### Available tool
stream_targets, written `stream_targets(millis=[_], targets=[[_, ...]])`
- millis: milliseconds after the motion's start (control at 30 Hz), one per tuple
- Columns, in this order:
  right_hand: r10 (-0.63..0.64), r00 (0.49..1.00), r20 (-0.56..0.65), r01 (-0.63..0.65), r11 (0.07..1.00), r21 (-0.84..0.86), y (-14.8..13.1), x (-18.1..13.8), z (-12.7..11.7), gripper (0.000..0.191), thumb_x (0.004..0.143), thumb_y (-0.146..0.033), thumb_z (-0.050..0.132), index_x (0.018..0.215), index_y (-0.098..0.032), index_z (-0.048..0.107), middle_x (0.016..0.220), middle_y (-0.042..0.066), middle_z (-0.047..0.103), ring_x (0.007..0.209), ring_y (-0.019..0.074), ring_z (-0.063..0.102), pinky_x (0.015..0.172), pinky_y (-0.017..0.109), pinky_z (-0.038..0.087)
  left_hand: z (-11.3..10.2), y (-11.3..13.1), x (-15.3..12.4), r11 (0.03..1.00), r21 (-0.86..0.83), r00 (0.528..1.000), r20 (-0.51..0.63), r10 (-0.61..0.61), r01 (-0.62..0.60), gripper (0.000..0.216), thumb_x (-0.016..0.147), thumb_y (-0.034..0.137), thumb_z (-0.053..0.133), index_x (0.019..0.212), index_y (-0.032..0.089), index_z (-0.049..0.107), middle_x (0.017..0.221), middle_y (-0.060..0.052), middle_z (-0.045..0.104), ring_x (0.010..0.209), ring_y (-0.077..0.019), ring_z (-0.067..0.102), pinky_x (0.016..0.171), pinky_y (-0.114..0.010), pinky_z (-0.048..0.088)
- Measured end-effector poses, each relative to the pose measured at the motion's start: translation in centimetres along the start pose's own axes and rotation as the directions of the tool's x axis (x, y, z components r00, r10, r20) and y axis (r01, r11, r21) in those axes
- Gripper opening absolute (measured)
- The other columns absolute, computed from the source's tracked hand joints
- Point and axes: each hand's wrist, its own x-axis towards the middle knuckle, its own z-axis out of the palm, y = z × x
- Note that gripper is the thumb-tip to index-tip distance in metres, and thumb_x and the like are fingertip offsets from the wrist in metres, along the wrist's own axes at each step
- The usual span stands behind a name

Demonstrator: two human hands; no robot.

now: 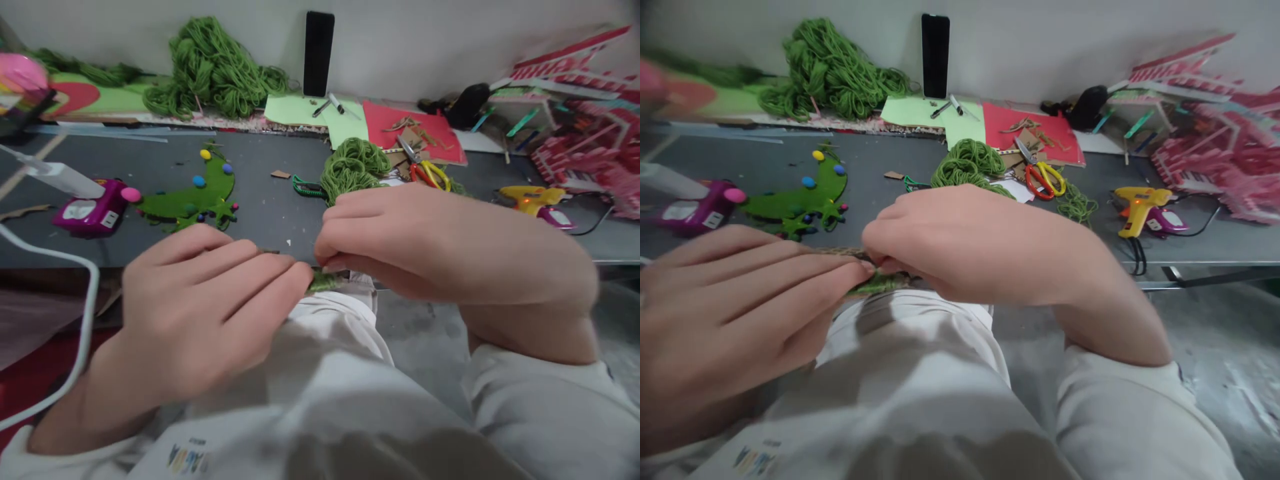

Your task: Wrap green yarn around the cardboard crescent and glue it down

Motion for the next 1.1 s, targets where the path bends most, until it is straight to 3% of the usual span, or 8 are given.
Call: stream_targets(millis=[67, 167, 367, 567, 733, 900, 1000, 1100], targets=[[-0.051, 0.999, 0.008, 0.051, 0.996, -0.075, -0.6, 0.3, -0.6, 0.032, 0.103, -0.023, 0.047, 0.077, -0.024, 0.066, 0.072, -0.001, 0.06, 0.07, 0.0089, 0.052, 0.059, 0.028, 0.038, -1.1, 0.4, 0.5, 0.998, 0.053, 1.0, 0.017, 0.023, -0.024, 0.022, 0.088, 0.02, 0.059, 0.094, 0.037, 0.073, 0.078, 0.004, 0.077, 0.059, -0.0207, 0.068, 0.059, -0.044, 0.05], [-0.077, 0.996, -0.048, 0.075, 0.996, -0.048, -1.0, 1.0, -1.0, 0.039, 0.104, -0.034, 0.048, 0.069, -0.026, 0.063, 0.067, -0.002, 0.061, 0.066, 0.0078, 0.051, 0.057, 0.029, 0.037, -1.5, 0.7, 0.8, 0.993, 0.118, 0.999, 0.037, -0.01, 0.006, 0.018, 0.088, 0.019, 0.057, 0.086, 0.033, 0.069, 0.065, 0.004, 0.069, 0.053, -0.0203, 0.063, 0.06, -0.044, 0.047], [-0.009, 0.999, 0.049, 0.017, 0.987, -0.158, -0.1, 1.6, 0.0, 0.021, 0.092, -0.018, 0.064, 0.072, -0.021, 0.063, 0.069, -0.001, 0.061, 0.062, 0.0099, 0.048, 0.053, 0.029, 0.03, 0.6, 0.0, -0.3, 0.994, 0.019, 0.993, 0.041, -0.112, 0.111, 0.011, 0.088, 0.022, 0.059, 0.081, 0.028, 0.064, 0.072, 0.002, 0.073, 0.056, -0.0195, 0.062, 0.058, -0.041, 0.041], [0.116, 0.985, 0.13, -0.134, 0.98, 0.144, 2.4, 2.2, 0.8, 0.028, 0.094, -0.029, 0.066, 0.069, -0.018, 0.063, 0.057, -0.005, 0.051, 0.054, 0.0063, 0.04, 0.053, 0.023, 0.029, 2.0, -1.4, -0.5, 0.966, -0.104, 0.965, 0.146, -0.22, 0.236, 0.022, 0.095, 0.033, 0.054, 0.075, 0.026, 0.062, 0.053, 0.002, 0.056, 0.049, -0.0172, 0.051, 0.054, -0.036, 0.034], [0.236, 0.97, 0.062, -0.243, 0.906, 0.347, 5.0, 2.7, 1.8, 0.035, 0.086, -0.045, 0.077, 0.069, -0.018, 0.063, 0.052, -0.006, 0.043, 0.057, 0.0074, 0.041, 0.053, 0.023, 0.032, 3.2, -2.3, -0.5, 0.927, -0.181, 0.924, 0.264, -0.276, 0.328, 0.029, 0.094, 0.039, 0.054, 0.071, 0.026, 0.065, 0.053, 0.001, 0.056, 0.05, -0.0174, 0.052, 0.053, -0.032, 0.033], [0.147, 0.937, 0.317, -0.272, 0.876, 0.399, 5.4, 3.2, 2.2, 0.04, 0.092, -0.048, 0.07, 0.066, -0.018, 0.062, 0.055, -0.004, 0.043, 0.054, 0.0067, 0.034, 0.051, 0.023, 0.03, 3.8, -2.7, -0.5, 0.874, -0.272, 0.887, 0.353, -0.298, 0.402, 0.029, 0.092, 0.038, 0.056, 0.067, 0.024, 0.062, 0.055, 0.002, 0.057, 0.049, -0.0152, 0.049, 0.052, -0.03, 0.031], [0.144, 0.938, 0.316, -0.277, 0.859, 0.43, 5.4, 3.2, 2.7, 0.045, 0.093, -0.053, 0.067, 0.066, -0.018, 0.062, 0.054, -0.005, 0.04, 0.052, 0.0069, 0.029, 0.05, 0.024, 0.027, 4.3, -3.2, -0.4, 0.805, -0.354, 0.847, 0.432, -0.311, 0.476, 0.032, 0.091, 0.038, 0.057, 0.064, 0.022, 0.059, 0.053, 0.003, 0.054, 0.047, -0.0127, 0.044, 0.051, -0.029, 0.029], [0.162, 0.94, 0.302, -0.291, 0.844, 0.451, 5.7, 3.0, 3.7, 0.044, 0.096, -0.052, 0.062, 0.068, -0.017, 0.063, 0.055, -0.005, 0.04, 0.052, 0.0074, 0.028, 0.05, 0.024, 0.027, 5.2, -3.9, -0.3, 0.685, -0.431, 0.771, 0.556, -0.312, 0.588, 0.032, 0.091, 0.041, 0.057, 0.069, 0.019, 0.064, 0.056, 0.002, 0.055, 0.051, -0.0118, 0.044, 0.05, -0.027, 0.029]])
